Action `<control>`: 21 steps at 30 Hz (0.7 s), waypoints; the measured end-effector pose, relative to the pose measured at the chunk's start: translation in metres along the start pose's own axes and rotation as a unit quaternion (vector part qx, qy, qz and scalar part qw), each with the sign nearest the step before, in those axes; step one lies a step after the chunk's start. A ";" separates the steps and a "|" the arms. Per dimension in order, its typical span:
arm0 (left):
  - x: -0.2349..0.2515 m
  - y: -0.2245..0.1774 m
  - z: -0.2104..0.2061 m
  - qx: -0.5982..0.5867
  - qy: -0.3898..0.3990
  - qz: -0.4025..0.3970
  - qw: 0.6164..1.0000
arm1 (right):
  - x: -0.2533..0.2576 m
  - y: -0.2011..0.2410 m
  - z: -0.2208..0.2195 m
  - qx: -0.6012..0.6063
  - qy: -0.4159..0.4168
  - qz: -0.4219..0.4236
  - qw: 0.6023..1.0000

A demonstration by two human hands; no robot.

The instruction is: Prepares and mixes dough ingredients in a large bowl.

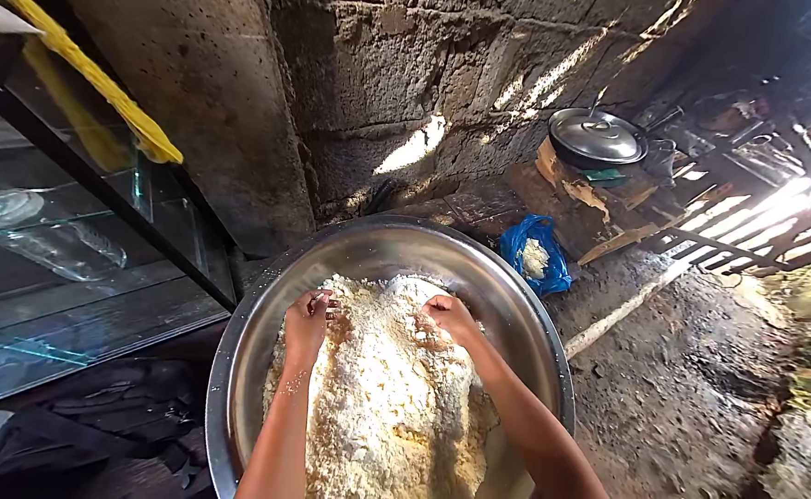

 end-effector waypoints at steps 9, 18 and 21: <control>0.002 0.001 -0.002 0.008 -0.002 -0.013 1.000 | -0.007 0.007 0.028 0.408 0.060 -0.088 0.907; 0.002 -0.001 -0.002 0.019 0.013 -0.014 1.000 | -0.005 0.093 0.173 0.115 -0.217 0.013 0.969; -0.004 -0.004 -0.006 0.017 0.050 0.022 0.998 | -0.009 0.114 0.227 -0.155 -0.350 0.023 0.924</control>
Point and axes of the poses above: each hand's wrist, its own x-axis towards the middle knuckle, its own z-axis out of the back of the hand, y = z × x, the point moved 5 cm from there along x, towards the middle knuckle, and after that the axes turned 5 degrees about x, right-handed, at the moved point
